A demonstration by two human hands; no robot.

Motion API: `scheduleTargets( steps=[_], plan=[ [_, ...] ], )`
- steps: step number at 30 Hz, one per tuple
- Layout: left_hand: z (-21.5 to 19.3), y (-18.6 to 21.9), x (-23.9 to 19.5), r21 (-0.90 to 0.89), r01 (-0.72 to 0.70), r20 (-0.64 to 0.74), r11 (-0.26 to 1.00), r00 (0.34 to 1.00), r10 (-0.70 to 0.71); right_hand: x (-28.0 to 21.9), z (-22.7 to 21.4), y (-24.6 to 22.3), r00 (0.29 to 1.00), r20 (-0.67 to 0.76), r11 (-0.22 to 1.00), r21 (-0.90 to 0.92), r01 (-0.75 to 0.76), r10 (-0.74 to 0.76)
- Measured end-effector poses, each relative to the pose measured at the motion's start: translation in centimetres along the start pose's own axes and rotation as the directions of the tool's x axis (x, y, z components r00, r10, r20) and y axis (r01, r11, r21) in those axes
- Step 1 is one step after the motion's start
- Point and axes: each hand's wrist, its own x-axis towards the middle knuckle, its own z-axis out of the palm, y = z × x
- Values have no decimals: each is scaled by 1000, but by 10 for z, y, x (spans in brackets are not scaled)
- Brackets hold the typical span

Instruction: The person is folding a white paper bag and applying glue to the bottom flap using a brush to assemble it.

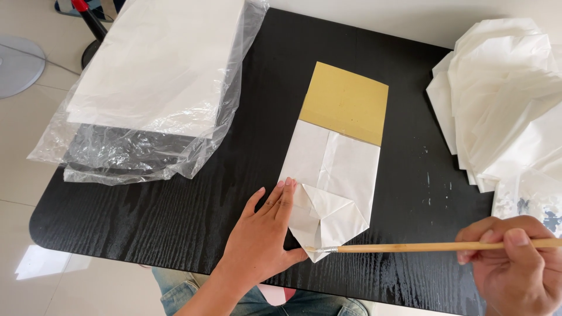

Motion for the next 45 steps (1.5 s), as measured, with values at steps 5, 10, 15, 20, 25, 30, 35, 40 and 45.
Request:
scheduleTargets(
  steps=[5, 10, 15, 20, 25, 30, 35, 40, 45],
  plan=[
    [0, 1, 0, -5, 1, 7, 1000, 1000, -1, -12, -20, 19, 993, -91, 997, -8, 71, -72],
    [-3, 2, 0, -30, 4, -5, 1000, 1000, -4, -37, -28, 15, 994, -11, 992, -59, 109, -110],
    [-2, 2, -1, 20, -1, -17, 1000, 1000, 1, -54, -30, 2, 997, 29, 991, -108, 77, -74],
    [-1, 2, -1, 19, -6, -30, 1000, 1000, 7, -72, -70, 23, 996, 39, 992, -93, 85, -82],
    [0, 4, -2, 2, -6, -35, 1000, 999, 6, -75, -17, -28, 990, -124, 955, -296, 31, -70],
    [1, 1, 0, -6, -15, -15, 1000, 1000, 14, -91, -3, -27, 968, -248, 966, -234, -109, 49],
    [5, 3, 0, 36, -20, -5, 999, 1000, 20, -99, -24, -7, 971, -235, 994, -104, 16, -40],
    [7, 4, 2, 41, -12, 31, 999, 999, 10, -99, -1, -8, 925, -378, 961, -265, -74, -34],
    [10, 3, 3, 117, -34, -10, 993, 999, 35, -118, -7, -4, 941, -332, 993, -77, -95, 64]
  ],
)
